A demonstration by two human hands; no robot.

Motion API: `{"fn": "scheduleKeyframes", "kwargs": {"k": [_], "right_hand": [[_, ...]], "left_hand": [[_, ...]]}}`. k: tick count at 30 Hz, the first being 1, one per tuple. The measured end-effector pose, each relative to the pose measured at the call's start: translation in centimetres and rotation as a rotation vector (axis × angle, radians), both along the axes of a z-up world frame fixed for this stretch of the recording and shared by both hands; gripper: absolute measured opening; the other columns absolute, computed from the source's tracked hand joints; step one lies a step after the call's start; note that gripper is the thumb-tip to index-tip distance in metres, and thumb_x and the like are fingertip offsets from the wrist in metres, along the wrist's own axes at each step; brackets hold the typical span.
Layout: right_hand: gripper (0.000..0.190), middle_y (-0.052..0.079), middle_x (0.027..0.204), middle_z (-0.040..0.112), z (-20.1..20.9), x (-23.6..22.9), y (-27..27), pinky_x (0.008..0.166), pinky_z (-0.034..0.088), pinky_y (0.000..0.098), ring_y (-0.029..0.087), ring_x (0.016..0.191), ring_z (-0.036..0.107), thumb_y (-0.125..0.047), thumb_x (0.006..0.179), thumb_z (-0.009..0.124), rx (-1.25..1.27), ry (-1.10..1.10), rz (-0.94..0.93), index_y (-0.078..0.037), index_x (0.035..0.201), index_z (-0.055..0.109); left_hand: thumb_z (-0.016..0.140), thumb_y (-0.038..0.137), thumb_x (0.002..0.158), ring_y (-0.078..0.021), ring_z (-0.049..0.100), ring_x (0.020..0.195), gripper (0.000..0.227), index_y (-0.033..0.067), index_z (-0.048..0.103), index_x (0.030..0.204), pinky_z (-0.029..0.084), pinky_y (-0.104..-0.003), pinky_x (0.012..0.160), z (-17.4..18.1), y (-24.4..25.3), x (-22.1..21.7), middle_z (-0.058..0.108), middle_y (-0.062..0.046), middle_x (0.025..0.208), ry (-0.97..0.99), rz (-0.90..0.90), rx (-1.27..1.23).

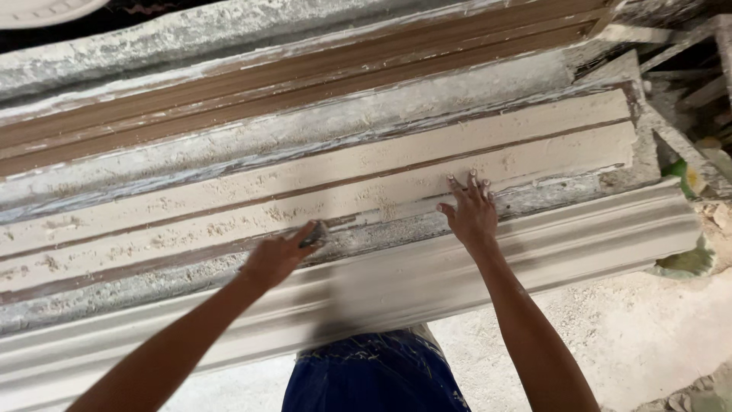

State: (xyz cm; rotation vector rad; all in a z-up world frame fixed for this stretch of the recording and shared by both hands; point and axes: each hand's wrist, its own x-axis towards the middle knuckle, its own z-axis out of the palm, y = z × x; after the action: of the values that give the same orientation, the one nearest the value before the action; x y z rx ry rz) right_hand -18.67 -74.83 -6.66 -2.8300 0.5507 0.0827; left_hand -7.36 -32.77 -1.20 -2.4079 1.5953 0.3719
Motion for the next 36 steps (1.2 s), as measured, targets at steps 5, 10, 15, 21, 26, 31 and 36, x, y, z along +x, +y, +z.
{"fn": "scheduleKeyframes", "kwargs": {"k": [5, 10, 15, 21, 26, 31, 36], "right_hand": [[0.071, 0.023, 0.163, 0.033, -0.5, 0.0, -0.8, 0.117, 0.035, 0.0529, 0.05, 0.146, 0.034, -0.051, 0.088, 0.071, -0.012, 0.008, 0.025, -0.025, 0.151, 0.053], [0.07, 0.023, 0.163, 0.034, -0.8, -0.1, -0.7, 0.118, 0.035, 0.0531, 0.051, 0.146, 0.034, -0.053, 0.09, 0.068, 0.004, 0.021, 0.039, -0.024, 0.152, 0.052], [0.066, 0.01, 0.167, 0.034, -1.2, -2.0, -4.6, 0.125, 0.025, 0.0558, 0.036, 0.154, 0.033, -0.057, 0.096, 0.058, 0.075, 0.099, 0.069, -0.025, 0.153, 0.047], [0.083, 0.017, 0.165, 0.03, -3.7, -2.7, -11.4, 0.117, 0.017, 0.0566, 0.048, 0.149, 0.025, -0.057, 0.092, 0.062, -0.092, -0.107, 0.05, -0.011, 0.157, 0.041], [0.088, 0.011, 0.169, 0.034, -4.7, -3.0, -12.4, 0.127, 0.023, 0.0527, 0.041, 0.153, 0.03, -0.061, 0.091, 0.064, -0.035, -0.053, 0.032, -0.01, 0.159, 0.041], [0.089, 0.007, 0.165, 0.033, -3.1, -2.3, -12.0, 0.119, 0.026, 0.0536, 0.044, 0.15, 0.024, -0.06, 0.085, 0.07, 0.017, 0.016, -0.033, -0.014, 0.156, 0.042], [0.087, 0.009, 0.167, 0.035, -3.8, -2.9, -11.5, 0.122, 0.028, 0.053, 0.046, 0.153, 0.025, -0.057, 0.087, 0.07, 0.026, -0.108, -0.024, -0.013, 0.157, 0.044]], "left_hand": [[0.062, -0.004, 0.087, -0.0205, 0.069, 0.058, 0.07, 0.0297, 0.048, 0.147, 0.059, -0.03, 0.041, -0.6, -2.2, 0.3, 0.036, -0.008, 0.163, 0.05, -0.029, -0.011], [0.059, 0.0, 0.099, -0.0157, 0.066, 0.067, 0.055, 0.0298, 0.054, 0.145, 0.058, -0.026, 0.051, -3.9, -14.9, -1.3, 0.054, -0.005, 0.152, 0.226, 0.048, -0.126], [0.05, -0.004, 0.099, -0.0185, 0.069, 0.054, 0.062, 0.0281, 0.044, 0.152, 0.058, -0.026, 0.039, -3.1, -13.8, -0.8, 0.03, -0.005, 0.163, 0.183, 0.099, 0.008], [0.049, 0.006, 0.1, -0.0163, 0.068, 0.062, 0.055, 0.0412, 0.054, 0.142, 0.059, -0.028, 0.046, -0.7, -4.7, 1.0, 0.039, 0.005, 0.161, 0.178, 0.129, 0.014], [0.046, 0.015, 0.107, -0.0161, 0.07, 0.064, 0.043, 0.0354, 0.055, 0.144, 0.062, -0.026, 0.054, -4.3, -12.3, 1.6, 0.048, -0.003, 0.154, 0.254, 0.166, 0.103], [0.055, 0.007, 0.096, -0.0218, 0.072, 0.069, 0.055, 0.0338, 0.053, 0.144, 0.063, -0.034, 0.059, -3.9, -9.7, 1.6, 0.039, 0.001, 0.16, 0.128, 0.038, -0.004], [0.061, 0.004, 0.084, -0.0276, 0.073, 0.079, 0.066, 0.0359, 0.051, 0.141, 0.064, -0.031, 0.051, -2.4, -3.2, 0.4, 0.03, 0.003, 0.162, 0.026, -0.003, 0.01]]}}
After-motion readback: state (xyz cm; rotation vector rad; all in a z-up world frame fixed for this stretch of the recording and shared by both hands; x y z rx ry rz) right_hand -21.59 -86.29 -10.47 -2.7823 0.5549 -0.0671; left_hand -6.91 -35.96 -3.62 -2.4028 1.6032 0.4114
